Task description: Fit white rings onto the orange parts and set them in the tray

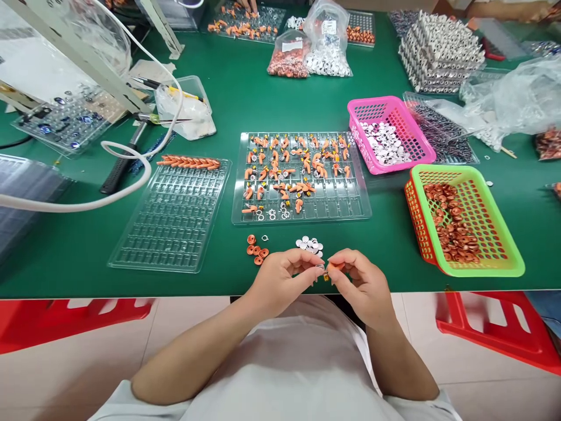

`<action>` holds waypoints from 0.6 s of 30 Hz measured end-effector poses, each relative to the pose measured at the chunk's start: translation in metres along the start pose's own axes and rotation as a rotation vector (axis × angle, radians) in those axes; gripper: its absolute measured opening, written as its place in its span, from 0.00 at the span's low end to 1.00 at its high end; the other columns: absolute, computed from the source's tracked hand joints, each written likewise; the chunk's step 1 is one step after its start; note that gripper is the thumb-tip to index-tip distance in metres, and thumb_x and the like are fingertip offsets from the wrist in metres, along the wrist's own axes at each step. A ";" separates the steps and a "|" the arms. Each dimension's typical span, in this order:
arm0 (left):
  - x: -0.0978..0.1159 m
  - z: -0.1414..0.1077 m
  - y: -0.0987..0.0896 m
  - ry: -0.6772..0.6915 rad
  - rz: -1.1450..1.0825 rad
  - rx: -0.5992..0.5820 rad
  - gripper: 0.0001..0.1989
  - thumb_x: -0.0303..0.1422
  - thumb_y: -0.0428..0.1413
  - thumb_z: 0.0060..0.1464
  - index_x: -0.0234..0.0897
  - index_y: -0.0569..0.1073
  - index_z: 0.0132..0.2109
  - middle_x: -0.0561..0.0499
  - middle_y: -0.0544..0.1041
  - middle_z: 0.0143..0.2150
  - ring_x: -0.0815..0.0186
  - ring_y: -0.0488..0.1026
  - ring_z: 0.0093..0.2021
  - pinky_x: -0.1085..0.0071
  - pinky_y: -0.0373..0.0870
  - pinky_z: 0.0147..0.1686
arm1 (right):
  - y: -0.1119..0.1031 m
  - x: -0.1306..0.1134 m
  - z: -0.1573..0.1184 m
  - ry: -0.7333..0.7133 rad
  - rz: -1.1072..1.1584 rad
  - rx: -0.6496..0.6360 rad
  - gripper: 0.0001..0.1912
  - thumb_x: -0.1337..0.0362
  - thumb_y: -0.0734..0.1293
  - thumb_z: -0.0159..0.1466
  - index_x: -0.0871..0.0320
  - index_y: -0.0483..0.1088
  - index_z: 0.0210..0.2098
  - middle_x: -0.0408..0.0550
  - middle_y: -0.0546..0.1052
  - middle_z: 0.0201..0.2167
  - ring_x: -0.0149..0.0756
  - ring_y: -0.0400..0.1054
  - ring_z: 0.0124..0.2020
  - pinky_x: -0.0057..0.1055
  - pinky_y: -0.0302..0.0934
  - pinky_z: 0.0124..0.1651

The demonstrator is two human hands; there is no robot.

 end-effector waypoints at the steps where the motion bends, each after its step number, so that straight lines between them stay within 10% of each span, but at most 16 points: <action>1: 0.001 -0.001 0.000 0.007 -0.002 0.000 0.06 0.32 0.63 0.52 0.34 0.79 0.37 0.49 0.81 0.31 0.67 0.77 0.30 0.73 0.75 0.31 | 0.001 0.000 0.000 -0.005 0.006 -0.004 0.04 0.62 0.67 0.67 0.52 0.71 0.42 0.46 0.74 0.36 0.34 0.70 0.35 0.29 0.67 0.36; 18: 0.003 0.000 -0.003 0.143 0.140 0.042 0.04 0.29 0.59 0.54 0.34 0.79 0.33 0.49 0.80 0.29 0.66 0.75 0.30 0.72 0.72 0.31 | 0.009 0.003 -0.002 -0.020 -0.003 -0.069 0.03 0.63 0.65 0.68 0.53 0.71 0.41 0.46 0.75 0.34 0.35 0.70 0.33 0.31 0.66 0.36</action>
Point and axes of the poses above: each hand's wrist, its own z-axis towards the middle knuckle, its own y-axis out of the palm, x = y × z, the point moved 6 cm from there along z, towards the middle knuckle
